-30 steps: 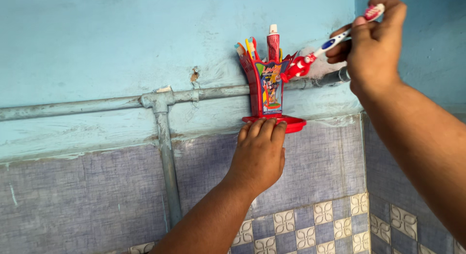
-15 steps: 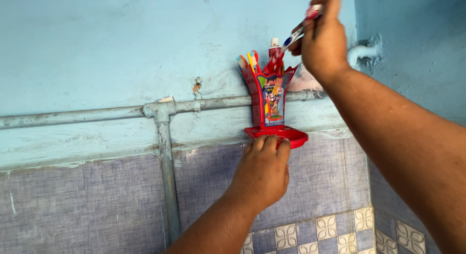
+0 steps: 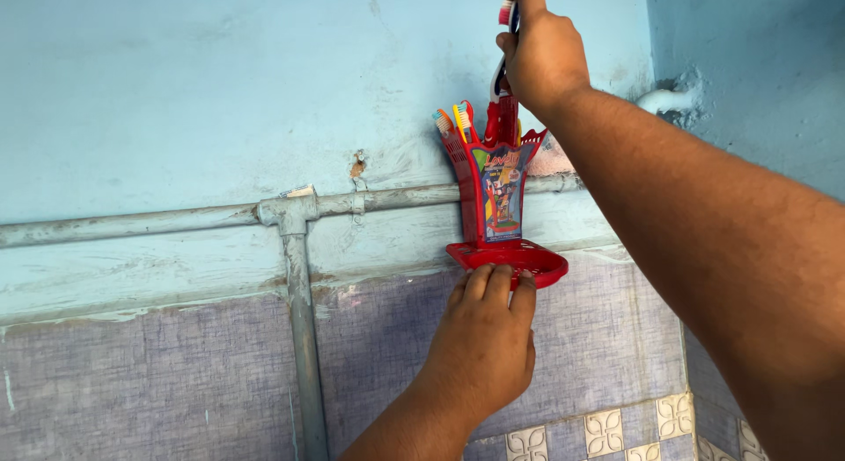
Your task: The person picks up toothbrushes and a tube of toothpaste from a box and places them into a wall-mounted red toothbrush holder.
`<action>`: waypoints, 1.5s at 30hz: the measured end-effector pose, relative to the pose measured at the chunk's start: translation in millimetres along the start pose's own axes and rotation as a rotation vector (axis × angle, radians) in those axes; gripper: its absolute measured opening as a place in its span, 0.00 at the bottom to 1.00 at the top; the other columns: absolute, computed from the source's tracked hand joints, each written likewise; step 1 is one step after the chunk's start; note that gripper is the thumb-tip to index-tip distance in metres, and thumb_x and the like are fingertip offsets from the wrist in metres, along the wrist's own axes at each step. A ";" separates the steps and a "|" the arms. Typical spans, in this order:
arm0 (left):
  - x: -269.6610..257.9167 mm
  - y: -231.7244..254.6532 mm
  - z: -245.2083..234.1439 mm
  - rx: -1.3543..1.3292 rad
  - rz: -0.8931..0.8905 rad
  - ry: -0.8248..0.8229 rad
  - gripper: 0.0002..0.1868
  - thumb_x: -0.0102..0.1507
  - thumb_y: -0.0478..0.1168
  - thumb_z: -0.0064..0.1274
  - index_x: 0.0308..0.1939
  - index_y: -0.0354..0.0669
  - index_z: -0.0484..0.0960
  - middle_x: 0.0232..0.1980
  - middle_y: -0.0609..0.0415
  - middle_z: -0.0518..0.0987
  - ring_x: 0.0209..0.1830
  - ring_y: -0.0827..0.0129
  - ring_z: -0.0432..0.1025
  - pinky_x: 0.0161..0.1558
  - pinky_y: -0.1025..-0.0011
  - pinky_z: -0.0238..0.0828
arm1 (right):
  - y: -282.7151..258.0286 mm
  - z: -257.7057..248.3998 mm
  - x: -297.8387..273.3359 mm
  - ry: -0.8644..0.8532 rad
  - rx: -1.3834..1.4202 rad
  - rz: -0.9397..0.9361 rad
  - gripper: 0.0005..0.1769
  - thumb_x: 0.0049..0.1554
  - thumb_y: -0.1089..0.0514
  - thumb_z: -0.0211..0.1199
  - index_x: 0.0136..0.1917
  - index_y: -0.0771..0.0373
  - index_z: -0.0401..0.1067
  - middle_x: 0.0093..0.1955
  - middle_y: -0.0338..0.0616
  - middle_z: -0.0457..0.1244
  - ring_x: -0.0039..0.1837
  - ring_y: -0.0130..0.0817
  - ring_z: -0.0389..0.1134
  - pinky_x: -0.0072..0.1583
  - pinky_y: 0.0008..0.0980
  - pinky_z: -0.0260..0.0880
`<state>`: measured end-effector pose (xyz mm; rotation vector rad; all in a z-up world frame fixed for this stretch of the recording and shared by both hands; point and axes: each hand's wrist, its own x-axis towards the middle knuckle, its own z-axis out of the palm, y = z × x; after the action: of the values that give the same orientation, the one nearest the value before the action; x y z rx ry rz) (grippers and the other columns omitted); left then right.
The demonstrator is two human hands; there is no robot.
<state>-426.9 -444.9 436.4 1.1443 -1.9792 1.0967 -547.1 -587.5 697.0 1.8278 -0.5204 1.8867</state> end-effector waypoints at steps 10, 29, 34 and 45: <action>-3.1 -0.1 0.5 -0.001 0.013 0.002 0.32 0.58 0.36 0.57 0.64 0.23 0.70 0.65 0.25 0.69 0.70 0.36 0.62 0.69 0.44 0.56 | 6.5 7.6 -2.3 -0.210 -0.085 0.071 0.24 0.64 0.58 0.61 0.71 0.60 0.61 0.50 0.59 0.70 0.53 0.56 0.72 0.55 0.48 0.72; -2.1 1.2 -2.0 0.023 0.004 -0.032 0.31 0.61 0.37 0.55 0.65 0.23 0.69 0.67 0.24 0.67 0.71 0.36 0.61 0.69 0.44 0.56 | -56.0 -8.2 -22.1 -0.582 -0.226 0.225 0.38 0.66 0.56 0.56 0.83 0.55 0.42 0.57 0.60 0.68 0.59 0.53 0.72 0.58 0.49 0.74; -5.0 1.8 0.2 0.040 0.014 -0.018 0.32 0.60 0.37 0.55 0.65 0.22 0.68 0.67 0.23 0.67 0.71 0.35 0.61 0.70 0.45 0.56 | -47.4 -3.3 -44.6 -0.473 -0.102 0.203 0.54 0.61 0.57 0.61 0.83 0.67 0.26 0.51 0.64 0.69 0.54 0.57 0.72 0.59 0.46 0.71; -6.3 2.3 3.4 0.059 0.035 0.017 0.33 0.60 0.37 0.53 0.67 0.21 0.66 0.69 0.23 0.65 0.73 0.34 0.59 0.71 0.44 0.53 | -6.0 17.2 -117.6 -0.112 -0.054 -0.299 0.18 0.58 0.61 0.65 0.60 0.64 0.68 0.59 0.55 0.64 0.62 0.54 0.66 0.65 0.46 0.67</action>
<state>-426.4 -444.7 429.0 1.1305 -1.9725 1.1869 -528.1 -599.8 580.2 1.8664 -0.3104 1.5663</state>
